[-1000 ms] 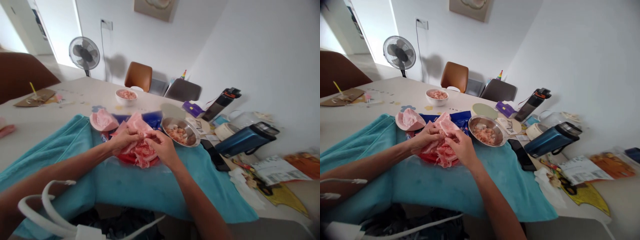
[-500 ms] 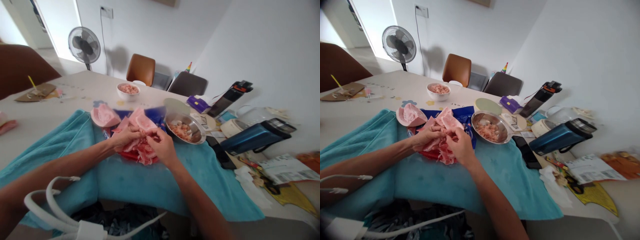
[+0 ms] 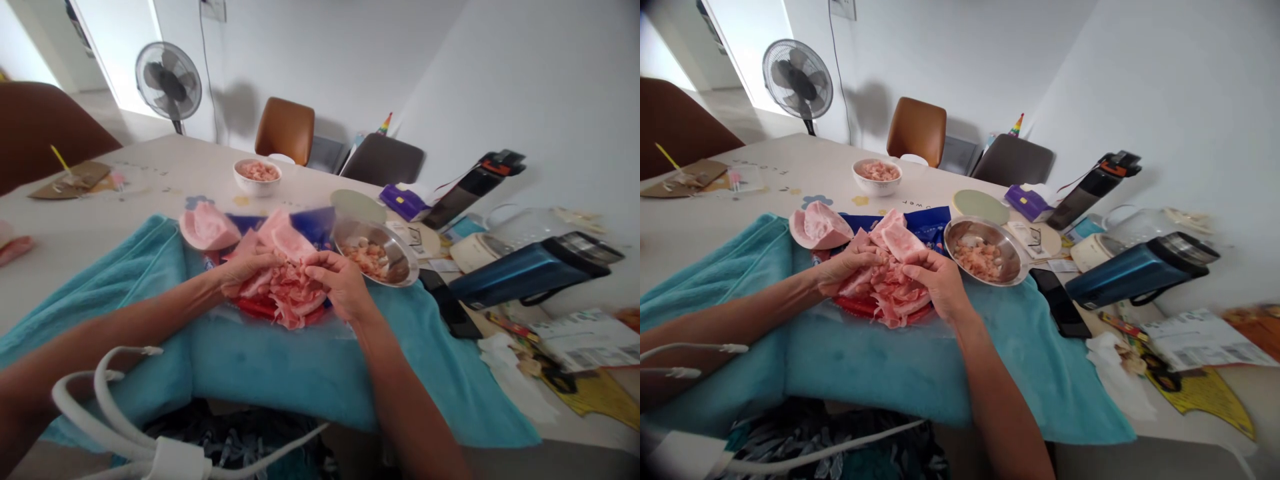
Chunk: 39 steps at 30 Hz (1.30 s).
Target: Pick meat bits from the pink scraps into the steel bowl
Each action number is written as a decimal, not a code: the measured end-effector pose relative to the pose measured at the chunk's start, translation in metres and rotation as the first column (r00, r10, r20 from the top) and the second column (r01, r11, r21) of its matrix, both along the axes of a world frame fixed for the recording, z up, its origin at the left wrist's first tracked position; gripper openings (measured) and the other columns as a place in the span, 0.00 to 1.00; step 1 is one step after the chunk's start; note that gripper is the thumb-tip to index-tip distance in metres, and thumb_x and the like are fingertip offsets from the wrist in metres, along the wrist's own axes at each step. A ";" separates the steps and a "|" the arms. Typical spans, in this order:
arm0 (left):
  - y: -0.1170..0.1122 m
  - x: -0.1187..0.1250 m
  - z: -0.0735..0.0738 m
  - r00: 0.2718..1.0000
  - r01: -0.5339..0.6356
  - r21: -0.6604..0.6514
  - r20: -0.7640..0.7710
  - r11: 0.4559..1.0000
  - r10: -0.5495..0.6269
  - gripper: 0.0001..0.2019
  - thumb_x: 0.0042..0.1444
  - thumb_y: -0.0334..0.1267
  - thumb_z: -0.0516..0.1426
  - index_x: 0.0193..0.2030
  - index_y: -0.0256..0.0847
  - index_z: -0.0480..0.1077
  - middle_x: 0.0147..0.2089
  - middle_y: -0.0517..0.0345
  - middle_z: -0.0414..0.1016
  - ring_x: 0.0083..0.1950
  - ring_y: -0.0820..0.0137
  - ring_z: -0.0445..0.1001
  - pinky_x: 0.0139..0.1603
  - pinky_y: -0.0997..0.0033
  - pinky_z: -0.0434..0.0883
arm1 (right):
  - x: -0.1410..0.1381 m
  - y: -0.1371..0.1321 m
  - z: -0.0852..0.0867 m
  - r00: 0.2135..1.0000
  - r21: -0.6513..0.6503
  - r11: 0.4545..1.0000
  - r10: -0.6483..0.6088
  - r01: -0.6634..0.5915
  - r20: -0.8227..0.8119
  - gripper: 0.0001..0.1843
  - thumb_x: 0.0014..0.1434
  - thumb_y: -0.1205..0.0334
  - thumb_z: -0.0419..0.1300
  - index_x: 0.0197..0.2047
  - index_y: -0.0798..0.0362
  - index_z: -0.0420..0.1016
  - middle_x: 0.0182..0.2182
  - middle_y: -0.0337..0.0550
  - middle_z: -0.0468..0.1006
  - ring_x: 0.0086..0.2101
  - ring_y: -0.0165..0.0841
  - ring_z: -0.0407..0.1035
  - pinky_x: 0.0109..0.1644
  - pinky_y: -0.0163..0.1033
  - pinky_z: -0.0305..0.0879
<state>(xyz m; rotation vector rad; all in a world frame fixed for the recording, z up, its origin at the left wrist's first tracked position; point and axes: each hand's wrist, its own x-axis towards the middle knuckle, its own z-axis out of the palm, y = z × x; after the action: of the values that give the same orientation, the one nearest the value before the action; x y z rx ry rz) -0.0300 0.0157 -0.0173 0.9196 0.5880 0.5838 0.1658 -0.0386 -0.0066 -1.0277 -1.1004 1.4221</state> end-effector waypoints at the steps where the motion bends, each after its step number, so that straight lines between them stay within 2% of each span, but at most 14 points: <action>1: 0.000 0.000 -0.001 1.000 -0.001 -0.009 -0.004 1.000 0.001 0.11 0.48 0.39 0.66 0.26 0.33 0.72 0.19 0.57 0.71 0.14 0.78 0.64 0.13 0.81 0.59 | 0.000 -0.001 0.000 1.000 -0.011 1.000 0.009 -0.009 -0.018 0.07 0.47 0.64 0.69 0.32 0.54 0.78 0.25 0.36 0.79 0.25 0.26 0.73 0.28 0.31 0.72; 7: 0.000 0.002 -0.005 0.999 -0.042 -0.056 0.001 0.998 0.042 0.10 0.48 0.38 0.66 0.28 0.33 0.72 0.20 0.55 0.73 0.15 0.76 0.66 0.12 0.80 0.60 | -0.001 -0.003 0.001 0.994 -0.071 0.996 0.039 -0.046 -0.106 0.08 0.47 0.62 0.70 0.31 0.53 0.78 0.24 0.36 0.79 0.24 0.27 0.73 0.28 0.32 0.74; 18: 0.001 0.001 -0.012 0.999 -0.012 -0.051 0.034 0.999 0.014 0.09 0.51 0.36 0.65 0.31 0.31 0.74 0.21 0.55 0.72 0.17 0.76 0.67 0.14 0.81 0.62 | -0.003 -0.003 0.000 0.983 -0.109 0.994 -0.002 -0.019 -0.181 0.10 0.44 0.62 0.72 0.31 0.53 0.78 0.25 0.36 0.79 0.25 0.27 0.73 0.25 0.30 0.74; 24: 0.001 0.001 -0.009 0.998 0.001 -0.066 0.069 0.998 0.004 0.09 0.50 0.36 0.66 0.30 0.32 0.73 0.22 0.56 0.73 0.18 0.77 0.68 0.14 0.81 0.63 | -0.004 -0.004 0.000 0.987 -0.087 0.996 0.000 -0.014 -0.162 0.11 0.44 0.65 0.72 0.33 0.53 0.78 0.26 0.35 0.78 0.27 0.27 0.73 0.27 0.31 0.74; 30: 0.002 0.000 -0.010 0.998 -0.011 -0.060 0.059 0.998 0.014 0.09 0.50 0.36 0.65 0.30 0.33 0.72 0.21 0.57 0.73 0.18 0.76 0.69 0.14 0.81 0.63 | -0.005 -0.005 0.000 0.991 -0.095 0.995 -0.006 -0.007 -0.131 0.11 0.43 0.66 0.72 0.32 0.53 0.77 0.24 0.34 0.77 0.23 0.25 0.70 0.23 0.28 0.67; 35: 0.002 0.001 -0.010 0.997 -0.003 -0.064 0.079 0.998 0.008 0.08 0.51 0.35 0.65 0.32 0.32 0.74 0.22 0.56 0.74 0.17 0.76 0.68 0.14 0.81 0.63 | -0.008 -0.013 0.008 0.990 -0.071 0.997 0.010 -0.020 -0.141 0.10 0.43 0.66 0.73 0.31 0.52 0.78 0.27 0.36 0.79 0.26 0.27 0.74 0.29 0.32 0.75; 39: 0.000 0.001 -0.007 0.997 -0.009 -0.070 0.077 0.997 0.014 0.08 0.50 0.35 0.65 0.30 0.31 0.73 0.22 0.55 0.73 0.18 0.76 0.69 0.14 0.81 0.63 | -0.015 -0.033 0.027 0.969 -0.025 0.994 0.099 -0.108 -0.228 0.08 0.46 0.68 0.72 0.30 0.50 0.80 0.28 0.36 0.81 0.28 0.29 0.77 0.29 0.32 0.77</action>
<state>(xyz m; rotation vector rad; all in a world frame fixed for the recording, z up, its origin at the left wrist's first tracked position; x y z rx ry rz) -0.0287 0.0161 -0.0244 0.8247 0.5411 0.6032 0.1509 -0.0721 0.0203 -0.8197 -0.9747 1.6063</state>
